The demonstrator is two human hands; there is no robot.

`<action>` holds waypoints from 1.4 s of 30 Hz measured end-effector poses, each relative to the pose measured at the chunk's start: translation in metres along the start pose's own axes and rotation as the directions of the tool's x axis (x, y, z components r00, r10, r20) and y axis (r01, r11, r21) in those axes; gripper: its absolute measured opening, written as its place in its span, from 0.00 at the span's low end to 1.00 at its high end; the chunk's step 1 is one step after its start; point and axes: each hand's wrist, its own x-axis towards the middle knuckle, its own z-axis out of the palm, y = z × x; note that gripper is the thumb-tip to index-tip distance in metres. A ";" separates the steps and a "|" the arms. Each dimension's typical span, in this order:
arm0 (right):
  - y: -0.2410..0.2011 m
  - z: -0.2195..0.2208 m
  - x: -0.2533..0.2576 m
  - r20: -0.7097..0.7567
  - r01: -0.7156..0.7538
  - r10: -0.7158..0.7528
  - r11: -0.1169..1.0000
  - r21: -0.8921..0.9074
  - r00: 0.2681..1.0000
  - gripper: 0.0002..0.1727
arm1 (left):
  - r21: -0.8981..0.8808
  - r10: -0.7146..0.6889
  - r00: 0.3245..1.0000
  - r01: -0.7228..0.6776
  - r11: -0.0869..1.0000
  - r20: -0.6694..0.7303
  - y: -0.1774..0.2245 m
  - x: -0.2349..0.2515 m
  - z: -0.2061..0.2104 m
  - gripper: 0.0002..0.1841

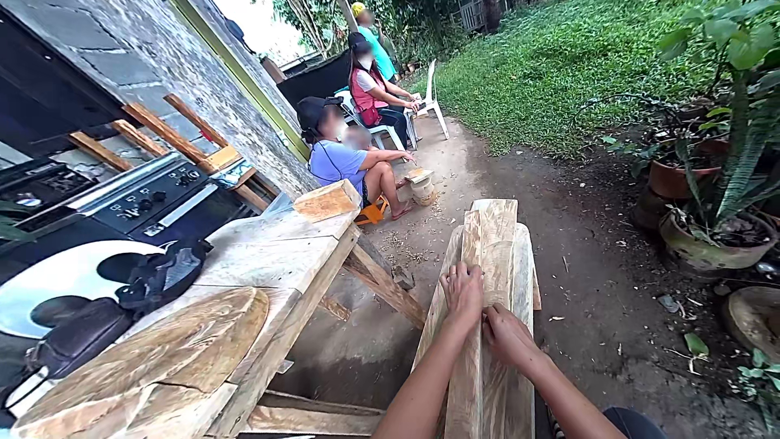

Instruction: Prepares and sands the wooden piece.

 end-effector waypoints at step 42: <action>-0.003 -0.004 0.000 0.037 0.011 -0.011 1.000 -0.002 0.999 0.23 | 0.013 0.032 0.998 -0.031 0.999 -0.060 -0.020 -0.072 -0.004 0.18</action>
